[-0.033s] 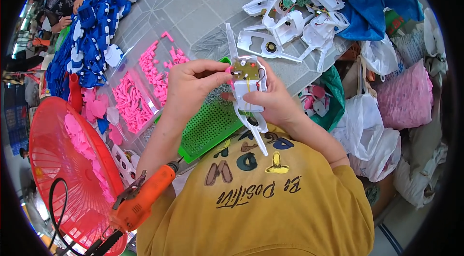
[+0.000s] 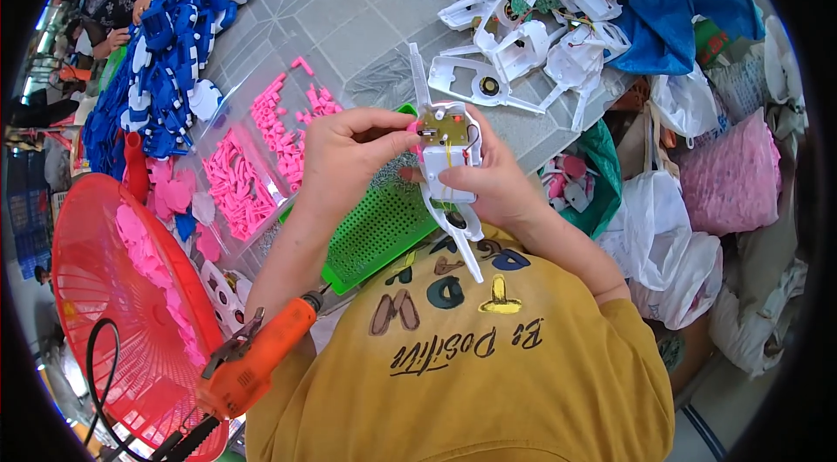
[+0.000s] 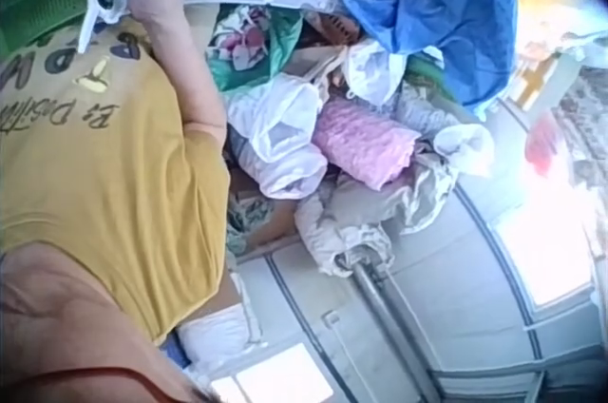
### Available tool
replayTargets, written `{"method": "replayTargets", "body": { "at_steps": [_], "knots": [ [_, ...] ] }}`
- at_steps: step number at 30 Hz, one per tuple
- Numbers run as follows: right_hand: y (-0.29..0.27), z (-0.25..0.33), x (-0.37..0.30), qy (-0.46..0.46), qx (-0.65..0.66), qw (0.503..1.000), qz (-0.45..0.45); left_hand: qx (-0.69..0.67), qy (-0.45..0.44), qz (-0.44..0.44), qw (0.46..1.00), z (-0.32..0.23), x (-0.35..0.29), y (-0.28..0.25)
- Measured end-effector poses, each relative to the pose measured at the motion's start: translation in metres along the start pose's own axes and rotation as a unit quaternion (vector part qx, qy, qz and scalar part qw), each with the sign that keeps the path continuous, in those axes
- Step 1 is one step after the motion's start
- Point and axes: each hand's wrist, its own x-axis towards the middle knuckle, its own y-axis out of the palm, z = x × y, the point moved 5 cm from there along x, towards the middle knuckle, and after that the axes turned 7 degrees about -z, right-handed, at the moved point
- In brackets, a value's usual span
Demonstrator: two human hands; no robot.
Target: Assembling a toy drone by connecting electronic components and plastic parts.
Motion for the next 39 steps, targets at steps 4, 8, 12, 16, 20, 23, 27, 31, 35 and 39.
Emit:
{"method": "replayTargets", "body": {
  "at_steps": [4,8,12,16,20,23,27,31,35,39],
  "knots": [
    [0.004,0.003,-0.001,-0.017,-0.003,0.999,0.027,0.025,0.006,-0.016,1.000,0.005,0.002,-0.001],
    [0.008,0.004,-0.002,0.046,0.023,0.998,0.019,0.087,0.061,-0.013,0.994,-0.001,0.003,-0.004],
    [0.009,0.003,-0.003,0.088,0.024,0.996,-0.026,0.049,0.035,-0.001,0.998,0.015,0.008,-0.006],
    [0.007,-0.003,-0.003,0.143,0.037,0.989,-0.016,0.062,0.022,-0.001,0.998,0.021,0.003,-0.007],
    [0.013,0.010,-0.010,0.157,0.055,0.986,-0.017,0.052,0.070,-0.076,0.993,0.003,0.003,-0.039],
    [0.009,0.018,-0.014,0.177,0.122,0.976,0.018,0.188,0.129,-0.245,0.942,-0.017,0.007,-0.097],
    [0.008,0.016,-0.016,0.236,0.126,0.963,0.025,0.465,0.071,-0.213,0.856,0.002,0.004,-0.149],
    [0.013,0.001,-0.018,0.248,0.048,0.968,-0.018,0.537,0.116,-0.119,0.827,0.038,0.011,-0.146],
    [0.007,-0.010,-0.010,0.243,0.040,0.969,0.030,0.688,0.115,-0.124,0.706,0.040,0.014,-0.122],
    [0.002,-0.010,-0.002,0.237,0.038,0.970,0.042,0.682,0.127,-0.132,0.708,0.034,0.013,-0.117]
  ]
}}
